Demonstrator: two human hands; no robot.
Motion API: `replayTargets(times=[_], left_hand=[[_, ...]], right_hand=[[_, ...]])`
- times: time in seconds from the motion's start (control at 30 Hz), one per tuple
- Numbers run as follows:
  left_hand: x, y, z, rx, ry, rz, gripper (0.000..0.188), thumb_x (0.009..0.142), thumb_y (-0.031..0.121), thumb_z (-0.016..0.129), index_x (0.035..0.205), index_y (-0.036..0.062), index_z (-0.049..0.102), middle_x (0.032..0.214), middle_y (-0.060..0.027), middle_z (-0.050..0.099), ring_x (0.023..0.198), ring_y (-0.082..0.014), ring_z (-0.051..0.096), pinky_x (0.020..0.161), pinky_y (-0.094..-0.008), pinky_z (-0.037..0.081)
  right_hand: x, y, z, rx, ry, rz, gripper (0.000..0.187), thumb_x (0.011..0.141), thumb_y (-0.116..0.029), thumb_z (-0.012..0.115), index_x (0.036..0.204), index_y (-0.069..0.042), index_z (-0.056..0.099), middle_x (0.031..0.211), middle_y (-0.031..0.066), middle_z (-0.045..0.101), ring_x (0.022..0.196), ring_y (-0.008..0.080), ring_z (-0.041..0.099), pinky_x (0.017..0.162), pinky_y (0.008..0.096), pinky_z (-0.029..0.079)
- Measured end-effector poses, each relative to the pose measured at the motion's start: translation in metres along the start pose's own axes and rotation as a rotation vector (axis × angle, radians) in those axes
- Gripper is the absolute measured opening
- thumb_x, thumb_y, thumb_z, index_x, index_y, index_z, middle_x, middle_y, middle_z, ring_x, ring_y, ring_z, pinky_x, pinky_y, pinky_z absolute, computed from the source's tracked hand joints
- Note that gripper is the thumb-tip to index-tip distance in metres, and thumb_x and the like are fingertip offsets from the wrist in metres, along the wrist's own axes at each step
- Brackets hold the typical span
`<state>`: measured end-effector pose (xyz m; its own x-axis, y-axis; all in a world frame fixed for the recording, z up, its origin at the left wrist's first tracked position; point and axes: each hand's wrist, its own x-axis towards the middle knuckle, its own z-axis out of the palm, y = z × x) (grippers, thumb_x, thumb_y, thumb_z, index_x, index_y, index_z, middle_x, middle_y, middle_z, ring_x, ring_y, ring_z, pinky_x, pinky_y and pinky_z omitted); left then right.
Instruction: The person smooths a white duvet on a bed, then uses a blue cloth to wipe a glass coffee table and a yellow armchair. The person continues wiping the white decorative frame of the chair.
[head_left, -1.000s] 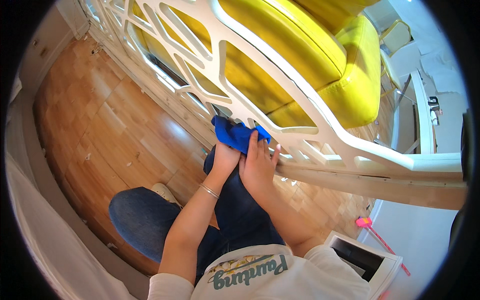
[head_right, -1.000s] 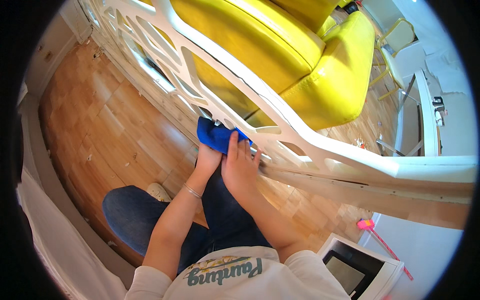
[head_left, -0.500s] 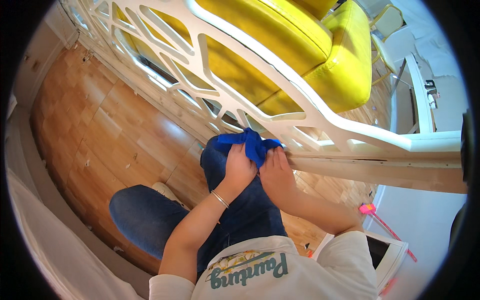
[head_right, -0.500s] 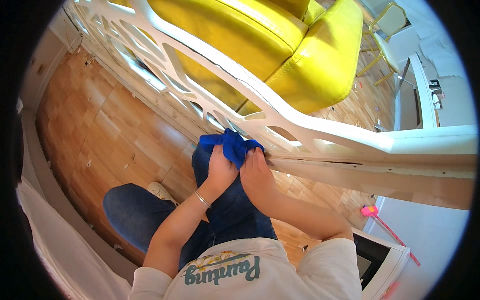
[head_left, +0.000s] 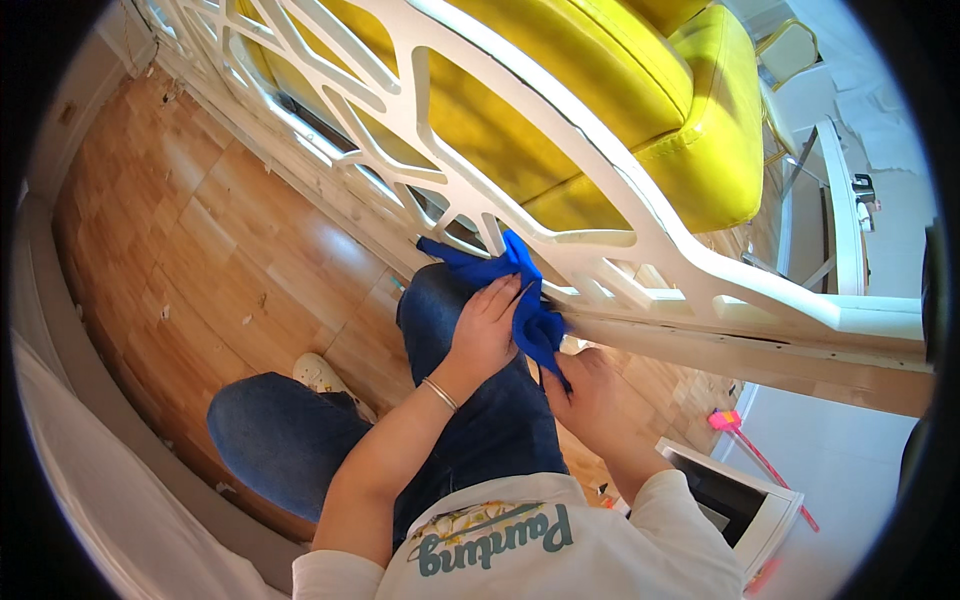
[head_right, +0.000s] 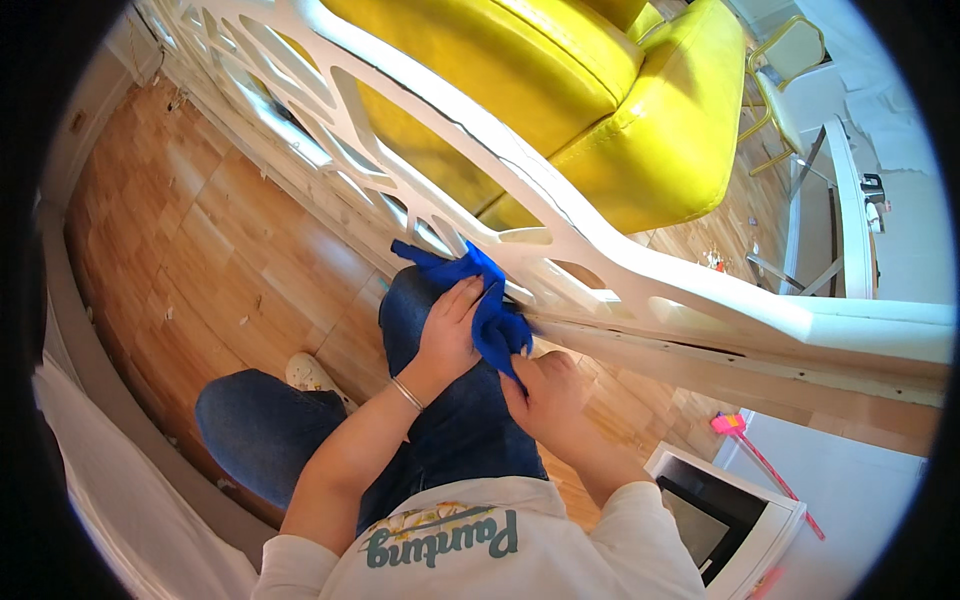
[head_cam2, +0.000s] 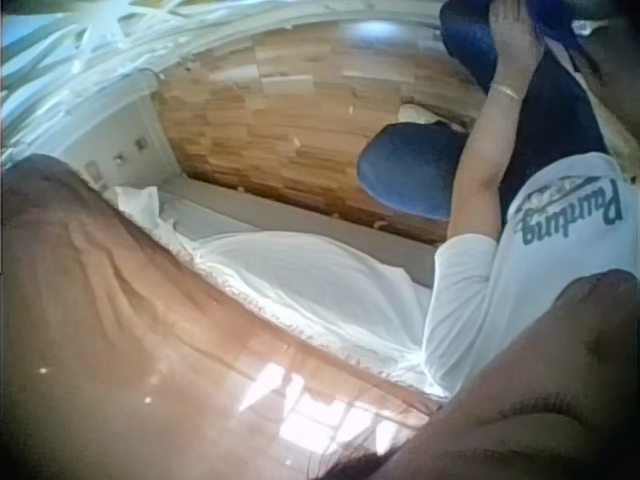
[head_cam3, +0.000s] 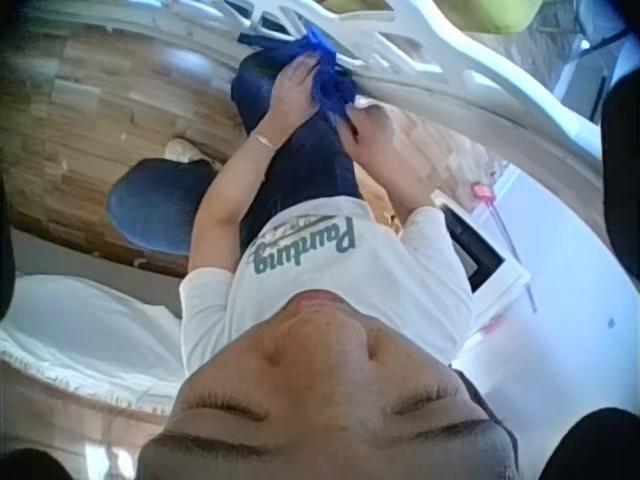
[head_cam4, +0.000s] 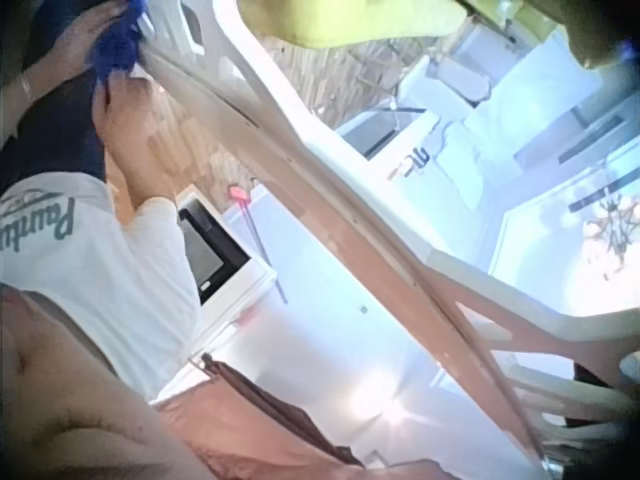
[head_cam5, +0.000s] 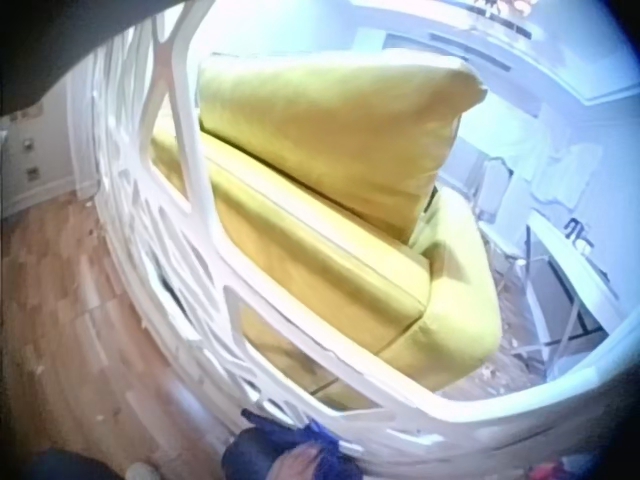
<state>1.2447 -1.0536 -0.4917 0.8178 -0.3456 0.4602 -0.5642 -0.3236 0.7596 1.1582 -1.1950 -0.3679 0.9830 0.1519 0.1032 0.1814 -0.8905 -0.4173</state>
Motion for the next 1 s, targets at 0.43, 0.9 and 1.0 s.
replayTargets(times=[0.43, 0.9, 1.0], left_hand=[[0.008, -0.001, 0.039, -0.275, 0.274, -0.526, 0.051, 0.096, 0.015, 0.054, 0.144, 0.0018, 0.044, 0.147, -0.0263, 0.043, 0.139, -0.0479, 0.036, 0.116, -0.0563, 0.027], [0.012, -0.138, -0.019, 0.283, 0.043, 0.024, 0.030, 0.079, 0.018, 0.064, 0.106, 0.0050, 0.066, 0.112, -0.0165, 0.068, 0.106, -0.0365, 0.063, 0.099, -0.0447, 0.047], [0.006, -0.124, -0.001, 0.203, 0.075, -0.277, 0.028, 0.081, 0.014, 0.062, 0.107, 0.0029, 0.066, 0.112, -0.0177, 0.068, 0.106, -0.0337, 0.064, 0.093, -0.0443, 0.048]], right_hand=[[0.024, 0.000, 0.072, 0.334, 0.288, 0.147, 0.043, 0.092, -0.007, 0.064, 0.131, 0.006, 0.053, 0.117, 0.0251, 0.063, 0.109, 0.0390, 0.062, 0.096, 0.0431, 0.049], [0.105, -0.014, 0.140, 0.392, 0.098, 0.151, 0.064, 0.090, -0.005, 0.061, 0.147, 0.006, 0.035, 0.142, 0.0292, 0.047, 0.132, 0.0429, 0.047, 0.112, 0.0452, 0.036], [0.126, -0.006, 0.167, 0.575, 0.099, 0.323, 0.075, 0.090, -0.001, 0.056, 0.156, 0.005, 0.019, 0.154, 0.0278, 0.037, 0.145, 0.0364, 0.037, 0.120, 0.0414, 0.027]])
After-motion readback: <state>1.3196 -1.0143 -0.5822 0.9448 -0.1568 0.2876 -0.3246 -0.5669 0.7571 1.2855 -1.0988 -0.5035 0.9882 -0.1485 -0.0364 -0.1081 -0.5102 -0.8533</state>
